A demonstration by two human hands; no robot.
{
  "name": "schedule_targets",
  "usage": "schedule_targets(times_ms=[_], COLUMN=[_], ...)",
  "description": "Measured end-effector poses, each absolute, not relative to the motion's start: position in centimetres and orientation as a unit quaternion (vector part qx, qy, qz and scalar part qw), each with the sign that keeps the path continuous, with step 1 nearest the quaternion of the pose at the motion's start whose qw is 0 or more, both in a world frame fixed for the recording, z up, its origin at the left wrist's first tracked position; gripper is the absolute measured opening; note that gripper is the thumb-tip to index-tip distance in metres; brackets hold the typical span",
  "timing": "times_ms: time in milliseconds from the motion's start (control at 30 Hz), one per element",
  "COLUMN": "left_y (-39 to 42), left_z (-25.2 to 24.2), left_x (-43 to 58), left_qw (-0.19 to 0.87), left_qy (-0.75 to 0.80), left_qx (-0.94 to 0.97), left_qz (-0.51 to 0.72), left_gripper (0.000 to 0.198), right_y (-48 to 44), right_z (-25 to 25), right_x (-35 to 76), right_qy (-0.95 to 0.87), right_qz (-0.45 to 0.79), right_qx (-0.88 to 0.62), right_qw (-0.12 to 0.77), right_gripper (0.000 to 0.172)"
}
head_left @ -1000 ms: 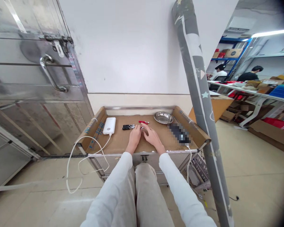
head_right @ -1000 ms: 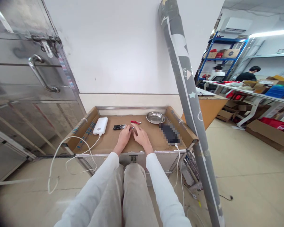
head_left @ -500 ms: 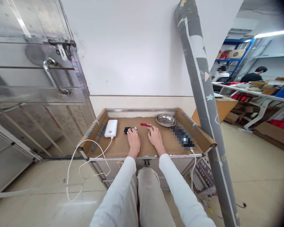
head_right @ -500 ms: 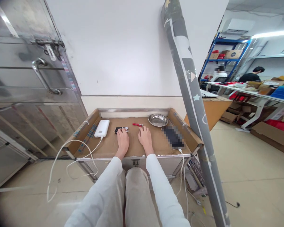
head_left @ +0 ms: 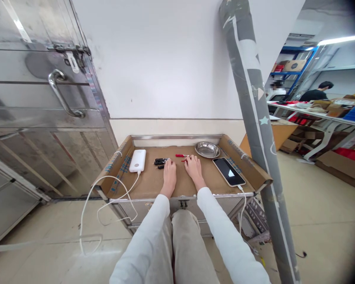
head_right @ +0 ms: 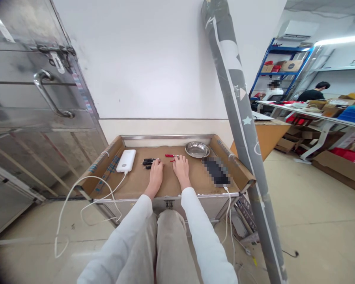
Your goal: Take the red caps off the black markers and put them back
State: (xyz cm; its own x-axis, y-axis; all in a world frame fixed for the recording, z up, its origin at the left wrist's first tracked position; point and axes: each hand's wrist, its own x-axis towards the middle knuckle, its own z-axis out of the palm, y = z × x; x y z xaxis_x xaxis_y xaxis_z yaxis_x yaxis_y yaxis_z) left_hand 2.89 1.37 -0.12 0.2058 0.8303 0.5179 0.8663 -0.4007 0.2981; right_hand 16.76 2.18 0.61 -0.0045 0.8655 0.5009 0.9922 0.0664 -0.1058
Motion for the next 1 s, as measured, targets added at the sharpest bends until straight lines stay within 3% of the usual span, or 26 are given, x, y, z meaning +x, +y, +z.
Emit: schedule_targets(times_ms=[233,467,1000], left_y=[0.9,1.1,3.6], left_z=[0.5,0.5,-0.3], left_x=[3.1,3.4,4.9], left_qw=[0.078,0.101,-0.013], left_qy=[-0.615,-0.57,-0.509], left_qx=[-0.734,-0.776,-0.806], left_qz=[-0.277,-0.253,-0.301], left_gripper=[0.03,0.024,0.019], right_y=[1.7,0.3,0.1], right_z=[0.6,0.8,0.6], right_x=[16.8,16.9,17.2], right_qy=[-0.696,-0.7,-0.696], right_qz=[-0.13,-0.126,-0.121], right_qx=[-0.671,-0.67,-0.668], right_qw=[0.219,0.214,0.232], right_gripper=[0.02,0.021,0.023])
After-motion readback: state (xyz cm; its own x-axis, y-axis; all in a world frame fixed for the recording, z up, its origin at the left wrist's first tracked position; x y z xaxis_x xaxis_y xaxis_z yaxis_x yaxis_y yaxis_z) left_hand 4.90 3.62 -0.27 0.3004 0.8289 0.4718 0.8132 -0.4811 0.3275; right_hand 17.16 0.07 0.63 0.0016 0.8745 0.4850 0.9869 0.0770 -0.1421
